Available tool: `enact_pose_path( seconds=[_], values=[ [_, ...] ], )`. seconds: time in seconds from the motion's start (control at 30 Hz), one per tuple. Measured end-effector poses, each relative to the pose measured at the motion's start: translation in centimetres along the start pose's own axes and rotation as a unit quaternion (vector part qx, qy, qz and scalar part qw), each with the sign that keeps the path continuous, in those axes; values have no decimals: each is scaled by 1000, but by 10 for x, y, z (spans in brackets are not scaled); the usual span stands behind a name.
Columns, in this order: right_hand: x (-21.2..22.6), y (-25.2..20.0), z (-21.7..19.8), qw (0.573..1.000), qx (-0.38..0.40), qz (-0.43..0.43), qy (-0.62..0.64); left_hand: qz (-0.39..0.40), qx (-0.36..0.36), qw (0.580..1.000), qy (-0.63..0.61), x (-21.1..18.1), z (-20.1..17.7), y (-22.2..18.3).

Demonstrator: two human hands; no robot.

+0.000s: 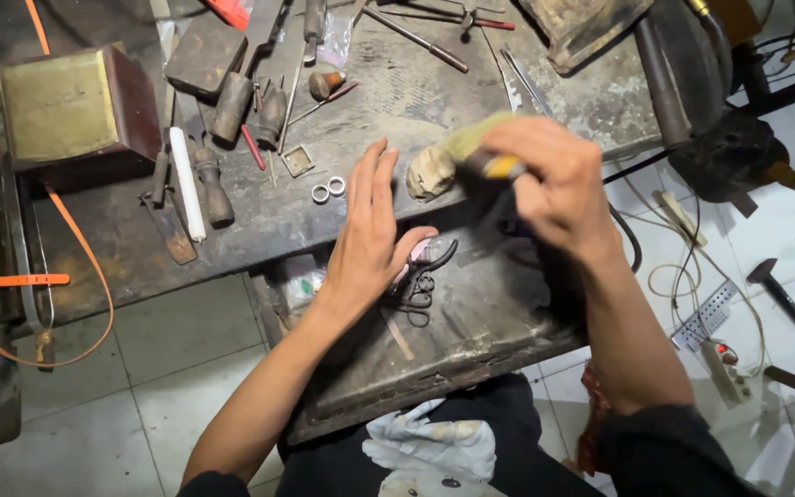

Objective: The person uses a jeweler's saw to cut a small metal component held against a wooden bench pin.

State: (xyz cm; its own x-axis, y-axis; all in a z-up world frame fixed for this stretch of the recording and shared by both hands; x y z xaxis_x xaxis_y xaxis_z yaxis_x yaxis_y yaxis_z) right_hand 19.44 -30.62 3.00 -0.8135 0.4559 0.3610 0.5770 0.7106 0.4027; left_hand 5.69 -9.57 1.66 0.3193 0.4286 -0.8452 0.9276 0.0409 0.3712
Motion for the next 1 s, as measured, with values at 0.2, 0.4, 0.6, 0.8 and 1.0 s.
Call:
enact_pose_path(
  seconds=[0.2, 0.4, 0.6, 0.8, 1.0],
  values=[
    [20, -50, 45, 999, -18, 14, -45, -18, -9, 999, -25, 13, 9, -3],
    [59, -37, 45, 1000, -10, -17, 4, -37, -10, 998, -47, 11, 5, -4],
    [119, 13, -4, 999, -30, -6, 26, -62, 11, 995, -74, 8, -3, -13],
    [43, 76, 8, 975, 113, 100, -161, -48, -5, 999, -15, 14, -5, -25],
    [75, 110, 72, 948, 196, 130, -213, -62, -41, 997, -5, 18, -6, -24]
  ],
)
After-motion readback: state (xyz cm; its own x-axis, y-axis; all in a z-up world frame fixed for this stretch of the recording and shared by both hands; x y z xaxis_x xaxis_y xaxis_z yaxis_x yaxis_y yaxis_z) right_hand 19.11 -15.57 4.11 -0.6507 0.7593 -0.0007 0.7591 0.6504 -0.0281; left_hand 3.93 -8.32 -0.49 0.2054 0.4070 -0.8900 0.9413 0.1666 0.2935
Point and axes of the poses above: each hand's wrist, its own y-axis towards the middle knuckle, its own z-axis out of the palm, x = y × z, the point moved 2 cm from there along y, towards the middle knuckle, and after that the axes turned 13 degrees about -y, right-handed, at the moved point
